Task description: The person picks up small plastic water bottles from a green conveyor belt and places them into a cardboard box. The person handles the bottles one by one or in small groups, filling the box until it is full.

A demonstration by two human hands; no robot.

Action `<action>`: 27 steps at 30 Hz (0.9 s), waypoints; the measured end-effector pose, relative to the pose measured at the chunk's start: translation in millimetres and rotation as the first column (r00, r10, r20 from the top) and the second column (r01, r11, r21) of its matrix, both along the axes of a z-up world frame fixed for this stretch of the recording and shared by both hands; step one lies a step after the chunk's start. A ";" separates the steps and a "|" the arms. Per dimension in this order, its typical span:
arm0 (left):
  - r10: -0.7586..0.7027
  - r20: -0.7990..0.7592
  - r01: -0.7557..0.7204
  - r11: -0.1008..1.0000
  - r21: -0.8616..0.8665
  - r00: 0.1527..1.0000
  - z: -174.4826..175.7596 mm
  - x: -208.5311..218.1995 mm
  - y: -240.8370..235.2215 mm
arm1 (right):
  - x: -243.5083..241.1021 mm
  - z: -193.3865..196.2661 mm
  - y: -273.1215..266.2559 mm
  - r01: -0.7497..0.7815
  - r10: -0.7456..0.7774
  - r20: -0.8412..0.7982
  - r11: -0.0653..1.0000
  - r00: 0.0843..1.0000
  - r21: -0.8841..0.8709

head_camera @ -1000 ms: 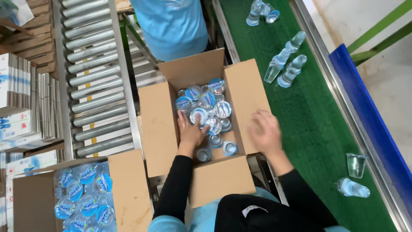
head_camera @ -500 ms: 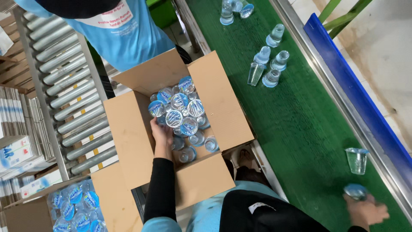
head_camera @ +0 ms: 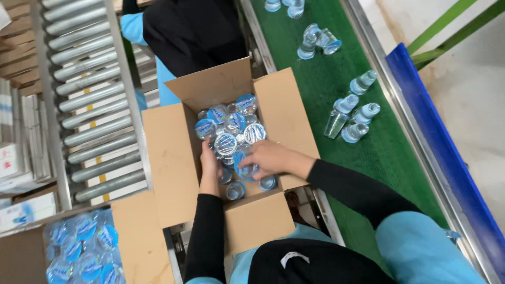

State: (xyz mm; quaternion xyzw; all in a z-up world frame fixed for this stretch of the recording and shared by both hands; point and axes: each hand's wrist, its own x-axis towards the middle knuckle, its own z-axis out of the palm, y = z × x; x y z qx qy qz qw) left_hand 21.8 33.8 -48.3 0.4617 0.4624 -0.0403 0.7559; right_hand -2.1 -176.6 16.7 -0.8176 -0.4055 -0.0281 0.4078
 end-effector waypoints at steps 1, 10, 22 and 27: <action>-0.009 0.001 0.009 1.000 0.027 1.000 -2.1 0.5 -1.9 | -7.2 10.8 5.3 0.030 0.063 0.165 0.860 0.984 -0.510; -0.510 0.438 0.202 0.789 0.580 0.740 64.0 -42.9 -163.9 | -16.8 -67.8 -200.2 0.856 -0.937 -0.216 0.341 0.276 -0.389; -0.829 -0.365 0.781 0.130 0.610 0.424 -98.4 -72.9 -418.9 | -201.1 -171.4 -376.5 0.526 -0.953 -0.298 0.224 -0.059 -0.820; -0.338 -0.057 0.266 0.825 -0.499 0.940 -115.3 -76.5 -421.2 | -248.6 -186.5 -382.7 0.922 -0.079 -0.990 -0.379 -0.120 -0.082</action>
